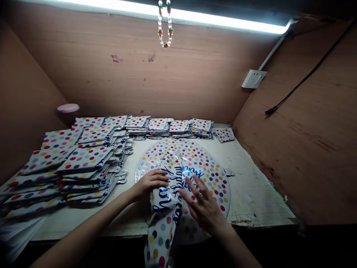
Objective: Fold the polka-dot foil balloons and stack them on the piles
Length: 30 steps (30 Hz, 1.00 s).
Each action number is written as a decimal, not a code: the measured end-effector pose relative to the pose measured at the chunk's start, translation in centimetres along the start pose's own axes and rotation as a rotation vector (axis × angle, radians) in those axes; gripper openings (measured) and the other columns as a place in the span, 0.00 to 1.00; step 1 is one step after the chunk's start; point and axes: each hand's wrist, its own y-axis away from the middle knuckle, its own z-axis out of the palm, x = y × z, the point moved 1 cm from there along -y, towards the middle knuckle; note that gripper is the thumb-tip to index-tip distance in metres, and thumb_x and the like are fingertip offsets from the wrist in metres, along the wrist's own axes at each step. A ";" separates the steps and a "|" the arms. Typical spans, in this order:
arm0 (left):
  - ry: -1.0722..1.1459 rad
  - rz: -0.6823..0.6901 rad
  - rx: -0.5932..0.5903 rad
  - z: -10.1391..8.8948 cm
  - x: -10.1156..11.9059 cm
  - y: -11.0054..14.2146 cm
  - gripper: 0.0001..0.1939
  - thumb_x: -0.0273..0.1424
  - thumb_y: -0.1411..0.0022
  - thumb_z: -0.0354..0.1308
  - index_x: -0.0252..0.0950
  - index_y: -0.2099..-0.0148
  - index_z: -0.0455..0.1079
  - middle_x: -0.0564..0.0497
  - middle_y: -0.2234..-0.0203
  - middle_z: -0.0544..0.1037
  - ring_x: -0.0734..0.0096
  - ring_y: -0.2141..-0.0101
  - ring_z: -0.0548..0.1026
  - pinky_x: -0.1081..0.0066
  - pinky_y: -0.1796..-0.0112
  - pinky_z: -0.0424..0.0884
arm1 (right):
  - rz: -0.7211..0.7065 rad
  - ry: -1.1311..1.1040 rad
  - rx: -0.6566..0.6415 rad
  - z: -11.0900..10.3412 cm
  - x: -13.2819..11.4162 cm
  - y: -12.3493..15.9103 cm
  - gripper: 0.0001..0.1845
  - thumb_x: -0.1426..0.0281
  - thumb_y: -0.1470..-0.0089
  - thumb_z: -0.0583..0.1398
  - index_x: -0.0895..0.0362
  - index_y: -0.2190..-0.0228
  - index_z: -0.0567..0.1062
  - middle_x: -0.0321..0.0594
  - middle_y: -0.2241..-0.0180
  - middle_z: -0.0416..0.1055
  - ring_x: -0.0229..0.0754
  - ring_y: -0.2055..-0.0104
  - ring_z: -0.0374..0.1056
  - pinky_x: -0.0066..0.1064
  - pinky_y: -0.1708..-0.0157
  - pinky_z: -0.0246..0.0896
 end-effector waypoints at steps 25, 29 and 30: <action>-0.409 -0.533 -0.032 6.5 1.2 -3.0 0.16 0.28 0.35 0.50 0.39 0.45 0.65 0.42 0.48 0.69 0.55 0.44 0.64 0.54 0.45 0.61 | 1.143 -0.393 -0.044 8.3 3.1 -3.4 0.12 0.63 0.47 0.52 0.55 0.77 0.67 0.34 0.83 0.64 0.41 0.79 0.62 0.30 0.77 0.56; -0.338 -0.396 -0.191 7.4 0.0 -2.4 0.24 0.37 0.33 0.48 0.42 0.36 0.56 0.42 0.36 0.55 0.50 0.37 0.51 0.46 0.41 0.50 | 0.931 -0.134 0.077 6.9 2.2 -6.0 0.14 0.65 0.43 0.52 0.56 0.57 0.69 0.48 0.63 0.71 0.52 0.60 0.66 0.41 0.61 0.61; -0.333 -0.393 -0.211 7.5 -0.2 -2.3 0.25 0.38 0.32 0.46 0.41 0.35 0.54 0.41 0.35 0.52 0.50 0.36 0.48 0.45 0.41 0.48 | 0.835 -0.048 0.084 6.9 2.4 -7.3 0.15 0.64 0.42 0.52 0.56 0.55 0.69 0.51 0.58 0.69 0.54 0.55 0.63 0.44 0.57 0.59</action>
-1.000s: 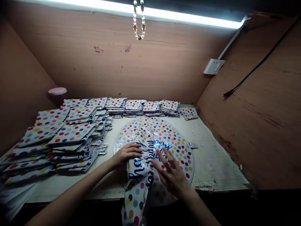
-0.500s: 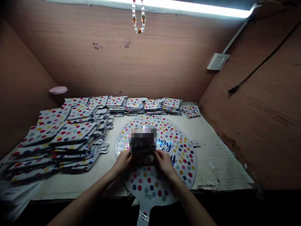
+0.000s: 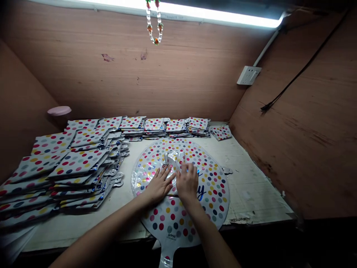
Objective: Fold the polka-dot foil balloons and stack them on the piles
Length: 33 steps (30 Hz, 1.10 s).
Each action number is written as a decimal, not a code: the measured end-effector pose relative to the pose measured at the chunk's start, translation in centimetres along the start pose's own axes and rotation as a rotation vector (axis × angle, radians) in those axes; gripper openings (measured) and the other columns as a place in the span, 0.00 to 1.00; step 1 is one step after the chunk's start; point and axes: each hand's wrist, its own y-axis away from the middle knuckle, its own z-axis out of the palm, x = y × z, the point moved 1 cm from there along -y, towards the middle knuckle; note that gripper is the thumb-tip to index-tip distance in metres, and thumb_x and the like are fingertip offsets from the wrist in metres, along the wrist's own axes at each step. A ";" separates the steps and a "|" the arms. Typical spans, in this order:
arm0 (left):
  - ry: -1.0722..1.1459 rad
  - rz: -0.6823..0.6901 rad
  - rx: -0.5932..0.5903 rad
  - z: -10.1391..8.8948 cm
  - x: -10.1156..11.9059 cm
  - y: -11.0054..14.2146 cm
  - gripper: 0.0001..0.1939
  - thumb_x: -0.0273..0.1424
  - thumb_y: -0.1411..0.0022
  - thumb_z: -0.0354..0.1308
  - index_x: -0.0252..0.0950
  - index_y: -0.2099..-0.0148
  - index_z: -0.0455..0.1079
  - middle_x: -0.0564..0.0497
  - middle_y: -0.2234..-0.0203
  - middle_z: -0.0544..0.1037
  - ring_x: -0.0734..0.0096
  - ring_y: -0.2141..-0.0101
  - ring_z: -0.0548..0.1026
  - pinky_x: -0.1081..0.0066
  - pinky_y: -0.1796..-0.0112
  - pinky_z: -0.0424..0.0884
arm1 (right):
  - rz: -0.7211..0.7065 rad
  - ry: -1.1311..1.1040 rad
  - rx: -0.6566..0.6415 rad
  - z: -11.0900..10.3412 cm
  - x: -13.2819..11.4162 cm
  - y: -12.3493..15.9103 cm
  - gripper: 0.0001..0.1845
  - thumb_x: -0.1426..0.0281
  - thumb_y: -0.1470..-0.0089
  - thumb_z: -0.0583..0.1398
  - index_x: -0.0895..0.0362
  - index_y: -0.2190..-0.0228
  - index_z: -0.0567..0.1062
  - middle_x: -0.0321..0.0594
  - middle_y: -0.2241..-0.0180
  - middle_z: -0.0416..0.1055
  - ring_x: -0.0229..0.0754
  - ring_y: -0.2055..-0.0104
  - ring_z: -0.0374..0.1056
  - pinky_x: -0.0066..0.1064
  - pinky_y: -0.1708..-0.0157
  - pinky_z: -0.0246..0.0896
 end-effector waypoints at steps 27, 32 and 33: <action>0.480 0.247 -0.139 -4.0 -0.4 6.8 0.23 0.27 0.42 0.52 0.42 0.43 0.66 0.46 0.48 0.73 0.61 0.45 0.68 0.55 0.42 0.55 | -0.781 -0.216 -0.442 -3.2 5.5 7.7 0.25 0.72 0.46 0.55 0.59 0.45 0.66 0.51 0.45 0.66 0.49 0.39 0.57 0.45 0.44 0.61; 0.685 -0.128 0.044 -3.4 1.0 9.0 0.15 0.35 0.40 0.55 0.37 0.51 0.70 0.46 0.61 0.79 0.63 0.61 0.76 0.67 0.58 0.71 | -0.168 -0.614 -0.484 -2.9 6.5 7.1 0.17 0.62 0.38 0.50 0.56 0.58 0.75 0.48 0.60 0.77 0.50 0.57 0.73 0.43 0.58 0.71; 0.687 -0.171 0.074 -3.2 1.2 8.7 0.16 0.35 0.40 0.56 0.36 0.51 0.69 0.45 0.61 0.78 0.62 0.61 0.76 0.66 0.59 0.72 | -0.041 -0.670 -0.502 -2.8 6.4 6.8 0.18 0.60 0.39 0.51 0.57 0.59 0.75 0.47 0.62 0.77 0.50 0.59 0.74 0.42 0.60 0.72</action>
